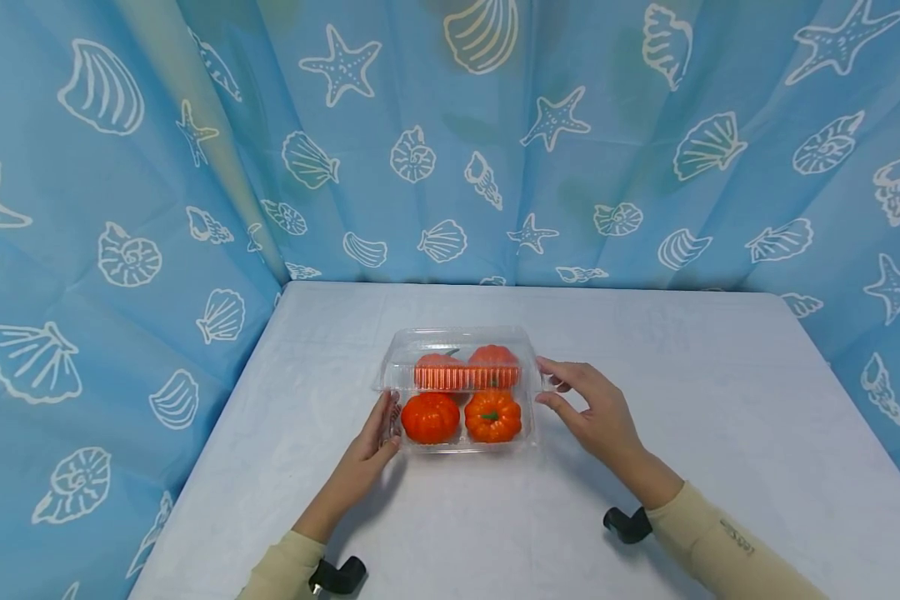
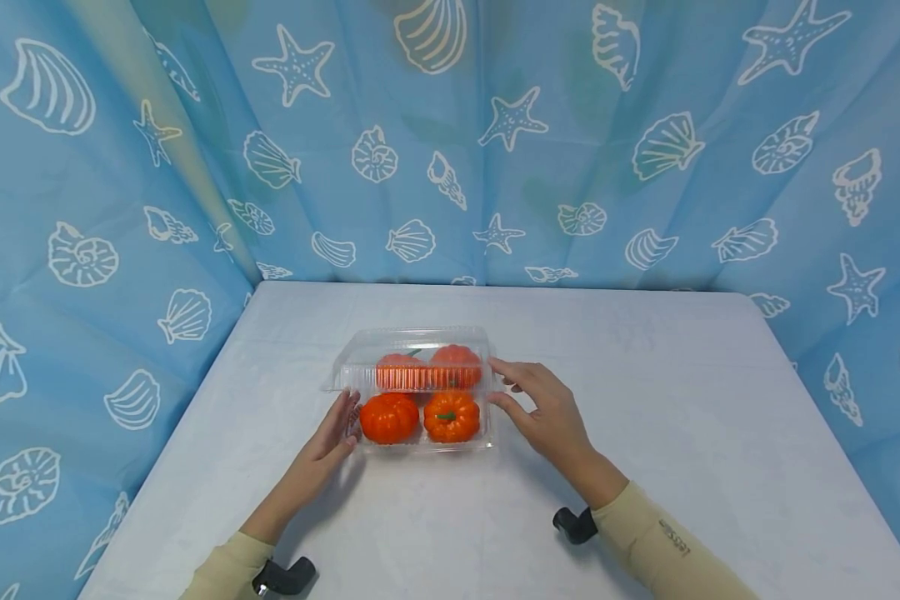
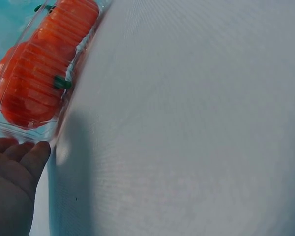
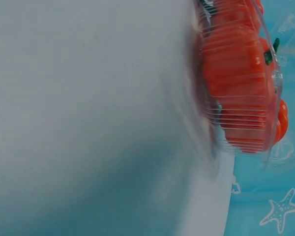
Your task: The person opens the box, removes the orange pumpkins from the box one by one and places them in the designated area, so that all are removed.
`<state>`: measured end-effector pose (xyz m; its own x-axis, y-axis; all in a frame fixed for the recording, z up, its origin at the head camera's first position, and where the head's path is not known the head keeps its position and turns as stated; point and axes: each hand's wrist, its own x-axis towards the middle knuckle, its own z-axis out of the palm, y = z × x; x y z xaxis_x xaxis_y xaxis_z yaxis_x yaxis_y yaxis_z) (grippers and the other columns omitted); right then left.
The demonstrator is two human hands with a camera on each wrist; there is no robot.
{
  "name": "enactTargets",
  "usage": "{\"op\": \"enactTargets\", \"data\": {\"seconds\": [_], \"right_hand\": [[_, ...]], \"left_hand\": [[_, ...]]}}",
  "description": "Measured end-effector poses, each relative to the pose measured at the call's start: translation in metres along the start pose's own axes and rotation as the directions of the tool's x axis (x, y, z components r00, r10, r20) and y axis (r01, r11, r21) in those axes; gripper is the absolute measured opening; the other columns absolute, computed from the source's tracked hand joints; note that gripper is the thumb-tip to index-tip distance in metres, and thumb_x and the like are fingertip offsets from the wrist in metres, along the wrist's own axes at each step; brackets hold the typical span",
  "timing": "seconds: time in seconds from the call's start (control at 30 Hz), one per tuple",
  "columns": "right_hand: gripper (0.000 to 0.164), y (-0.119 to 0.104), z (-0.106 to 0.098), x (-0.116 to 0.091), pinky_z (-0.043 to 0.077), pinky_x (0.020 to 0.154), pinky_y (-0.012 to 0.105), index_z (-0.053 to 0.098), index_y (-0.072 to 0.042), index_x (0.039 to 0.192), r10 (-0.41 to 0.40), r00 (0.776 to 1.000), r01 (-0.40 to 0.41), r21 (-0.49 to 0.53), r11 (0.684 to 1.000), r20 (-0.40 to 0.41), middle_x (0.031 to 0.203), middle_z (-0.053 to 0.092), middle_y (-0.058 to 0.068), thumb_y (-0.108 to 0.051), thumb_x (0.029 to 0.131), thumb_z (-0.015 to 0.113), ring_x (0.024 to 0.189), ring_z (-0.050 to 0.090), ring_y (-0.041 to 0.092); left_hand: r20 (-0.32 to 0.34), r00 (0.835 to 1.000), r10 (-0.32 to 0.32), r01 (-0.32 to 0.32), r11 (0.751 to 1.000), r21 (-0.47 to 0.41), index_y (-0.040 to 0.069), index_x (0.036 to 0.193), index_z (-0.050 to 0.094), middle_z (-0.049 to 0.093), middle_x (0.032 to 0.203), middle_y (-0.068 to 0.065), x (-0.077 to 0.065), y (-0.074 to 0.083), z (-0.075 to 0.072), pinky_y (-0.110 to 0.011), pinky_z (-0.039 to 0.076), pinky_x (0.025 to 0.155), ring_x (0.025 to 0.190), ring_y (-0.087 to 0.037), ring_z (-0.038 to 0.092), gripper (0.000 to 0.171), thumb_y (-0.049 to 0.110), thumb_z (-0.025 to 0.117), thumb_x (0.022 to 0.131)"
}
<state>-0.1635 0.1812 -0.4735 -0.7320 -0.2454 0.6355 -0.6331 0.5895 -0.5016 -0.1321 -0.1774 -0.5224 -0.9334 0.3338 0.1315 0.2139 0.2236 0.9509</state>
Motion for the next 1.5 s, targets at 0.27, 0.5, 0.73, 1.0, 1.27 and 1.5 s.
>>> {"op": "enactTargets", "data": {"seconds": [0.27, 0.5, 0.73, 1.0, 1.27, 1.5], "right_hand": [[0.041, 0.000, -0.002, 0.009, 0.047, 0.092, 0.009, 0.070, -0.011, 0.130, -0.106, 0.992, 0.112, 0.074, 0.991, -0.072, 0.104, 0.072, 0.005, -0.028, 0.093, 0.074, 0.092, 0.068, 0.020], [0.038, -0.002, -0.002, 0.015, 0.050, 0.086, 0.009, 0.072, -0.012, 0.125, -0.222, 0.969, 0.223, -0.007, 0.975, -0.108, 0.098, 0.069, 0.005, -0.037, 0.106, 0.053, 0.083, 0.066, 0.019], [0.027, 0.000, -0.003, 0.023, 0.046, 0.090, 0.009, 0.072, -0.012, 0.125, -0.244, 0.962, 0.241, -0.042, 0.970, -0.122, 0.102, 0.067, 0.007, -0.022, 0.105, 0.059, 0.091, 0.061, 0.023], [0.030, 0.002, -0.003, 0.036, 0.047, 0.091, 0.007, 0.070, -0.011, 0.127, -0.199, 0.972, 0.193, -0.063, 0.979, -0.122, 0.103, 0.068, 0.008, -0.028, 0.105, 0.057, 0.090, 0.067, 0.021], [0.029, 0.005, -0.001, 0.052, 0.044, 0.096, 0.009, 0.060, -0.008, 0.118, -0.239, 0.950, 0.228, -0.078, 0.971, -0.200, 0.105, 0.065, 0.011, -0.033, 0.107, 0.051, 0.091, 0.068, 0.025], [0.024, 0.010, -0.001, 0.063, 0.046, 0.095, 0.011, 0.064, -0.007, 0.117, -0.233, 0.954, 0.215, -0.112, 0.970, -0.189, 0.107, 0.066, 0.013, -0.005, 0.094, 0.071, 0.095, 0.068, 0.026]], "left_hand": [[0.007, 1.000, 0.025, -0.025, 1.000, -0.013, -0.002, 0.161, 0.006, 0.016, 0.165, -0.027, 0.001, 0.000, 0.000, -0.014, 0.021, 0.114, 0.151, -0.043, 0.018, 0.072, -0.005, 0.049, 0.103], [0.004, 1.000, -0.001, 0.001, 1.000, 0.011, 0.000, 0.162, 0.007, 0.020, 0.166, -0.023, 0.001, 0.001, 0.000, -0.013, 0.022, 0.114, 0.152, -0.039, 0.021, 0.072, -0.003, 0.049, 0.103], [0.002, 1.000, -0.003, 0.003, 0.999, 0.037, -0.001, 0.162, 0.008, 0.020, 0.166, -0.023, 0.000, 0.002, 0.000, -0.012, 0.021, 0.113, 0.151, -0.039, 0.023, 0.072, 0.000, 0.050, 0.104], [0.002, 1.000, 0.027, -0.027, 0.999, 0.034, -0.004, 0.161, 0.009, 0.021, 0.164, -0.027, 0.000, 0.003, 0.001, -0.015, 0.021, 0.114, 0.150, -0.044, 0.023, 0.070, -0.003, 0.049, 0.103], [0.002, 1.000, -0.005, 0.005, 0.999, 0.041, 0.001, 0.162, 0.009, 0.022, 0.166, -0.022, -0.001, 0.002, 0.000, -0.012, 0.021, 0.113, 0.151, -0.039, 0.024, 0.071, -0.001, 0.050, 0.104], [-0.011, 0.999, -0.035, 0.036, 0.993, 0.112, 0.006, 0.164, 0.009, 0.022, 0.167, -0.017, -0.002, 0.003, 0.002, -0.030, 0.021, 0.120, 0.152, -0.034, 0.025, 0.069, 0.004, 0.047, 0.105]]}}
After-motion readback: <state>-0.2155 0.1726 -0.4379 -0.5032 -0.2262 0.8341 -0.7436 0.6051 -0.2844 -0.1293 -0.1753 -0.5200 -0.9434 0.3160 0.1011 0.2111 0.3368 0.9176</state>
